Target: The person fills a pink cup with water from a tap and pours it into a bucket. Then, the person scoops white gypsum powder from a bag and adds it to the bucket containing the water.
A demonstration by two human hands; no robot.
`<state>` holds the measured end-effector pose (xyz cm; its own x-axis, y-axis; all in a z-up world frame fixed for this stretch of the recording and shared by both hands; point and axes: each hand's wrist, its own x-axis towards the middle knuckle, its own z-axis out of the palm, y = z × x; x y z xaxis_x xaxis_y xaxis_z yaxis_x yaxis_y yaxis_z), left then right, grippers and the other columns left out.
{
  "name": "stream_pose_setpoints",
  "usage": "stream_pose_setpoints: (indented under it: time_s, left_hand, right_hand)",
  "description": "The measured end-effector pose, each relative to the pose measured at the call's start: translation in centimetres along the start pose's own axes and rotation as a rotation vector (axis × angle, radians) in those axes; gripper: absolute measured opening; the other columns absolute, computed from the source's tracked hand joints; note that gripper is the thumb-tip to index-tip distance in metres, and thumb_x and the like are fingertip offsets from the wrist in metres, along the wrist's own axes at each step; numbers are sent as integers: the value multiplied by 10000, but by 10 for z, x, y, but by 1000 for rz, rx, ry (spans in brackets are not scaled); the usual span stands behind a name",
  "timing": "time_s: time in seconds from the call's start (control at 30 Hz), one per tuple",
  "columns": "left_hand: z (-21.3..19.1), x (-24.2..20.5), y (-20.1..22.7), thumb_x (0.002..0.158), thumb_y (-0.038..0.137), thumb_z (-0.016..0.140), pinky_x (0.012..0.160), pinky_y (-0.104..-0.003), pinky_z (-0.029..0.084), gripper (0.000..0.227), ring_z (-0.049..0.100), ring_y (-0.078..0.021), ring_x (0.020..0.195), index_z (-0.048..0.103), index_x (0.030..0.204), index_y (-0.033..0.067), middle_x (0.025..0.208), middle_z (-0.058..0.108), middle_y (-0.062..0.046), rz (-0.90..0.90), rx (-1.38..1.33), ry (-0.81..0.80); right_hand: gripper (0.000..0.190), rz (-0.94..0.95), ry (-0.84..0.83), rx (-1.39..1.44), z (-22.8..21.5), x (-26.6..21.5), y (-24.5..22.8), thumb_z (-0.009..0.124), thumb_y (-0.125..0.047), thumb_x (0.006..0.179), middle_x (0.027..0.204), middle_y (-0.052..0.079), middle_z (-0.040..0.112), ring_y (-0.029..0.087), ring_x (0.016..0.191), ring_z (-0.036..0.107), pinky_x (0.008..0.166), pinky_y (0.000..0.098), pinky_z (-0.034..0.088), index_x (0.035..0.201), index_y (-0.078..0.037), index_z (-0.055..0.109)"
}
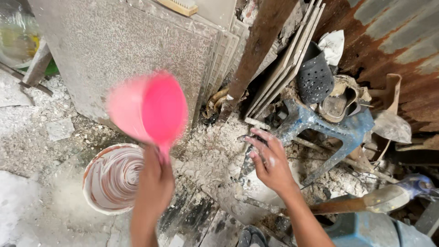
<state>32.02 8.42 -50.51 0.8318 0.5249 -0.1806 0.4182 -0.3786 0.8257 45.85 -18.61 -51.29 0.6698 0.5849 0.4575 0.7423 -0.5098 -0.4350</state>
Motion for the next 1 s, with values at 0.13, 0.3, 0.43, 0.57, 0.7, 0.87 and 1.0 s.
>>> stream_pose_setpoints:
  time_s: [0.13,0.3,0.43,0.57,0.7,0.87,1.0]
  left_hand:
    - [91,-8,-58,1050,332,446,738,-425,523,333,667,-251,868,535,1167,34,966,672,-161,-18,-150,-208]
    - [167,-11,-66,992,278,449,712,-495,522,285,713,-398,780,556,1044,19,852,711,-249,-215,-290,-296]
    - [167,-20,-52,1015,284,485,715,-526,488,289,653,-482,847,563,1036,6,884,690,-294,-82,-209,-156]
    - [160,-18,-39,1007,275,508,673,-534,488,280,674,-477,772,563,1013,0,803,696,-279,-100,-194,-101]
    - [160,-22,-37,964,255,568,636,-535,513,264,696,-474,763,575,994,-7,778,708,-268,-30,-131,2]
    - [155,-19,-35,977,270,558,634,-524,526,287,714,-453,749,564,983,-18,768,717,-265,-75,-113,-53]
    - [148,-17,-31,990,270,542,624,-514,531,289,727,-436,732,560,981,-18,759,715,-264,-97,-147,-69]
  right_hand:
    - [250,-25,38,-23,5,19,-6,679,-152,936,1174,108,716,274,1087,678,946,400,545,1171,-77,717]
    - [172,-1,82,-210,11,41,-15,747,-154,913,930,74,722,269,847,671,742,399,544,1065,-74,754]
    - [171,77,93,-250,13,40,-22,733,-154,914,894,76,699,272,799,648,707,413,538,1071,-87,749]
    - [179,48,128,-287,15,42,-22,727,-169,906,900,70,695,268,811,649,710,412,538,1071,-98,731]
    - [202,16,150,-314,15,38,-24,727,-176,891,920,66,684,267,830,640,738,415,537,1076,-96,717]
    - [242,22,120,-309,13,38,-24,729,-169,874,898,59,666,266,818,625,709,409,522,1104,-98,715]
    - [259,25,122,-278,14,35,-23,730,-158,859,860,53,644,261,805,618,702,406,519,1114,-108,717]
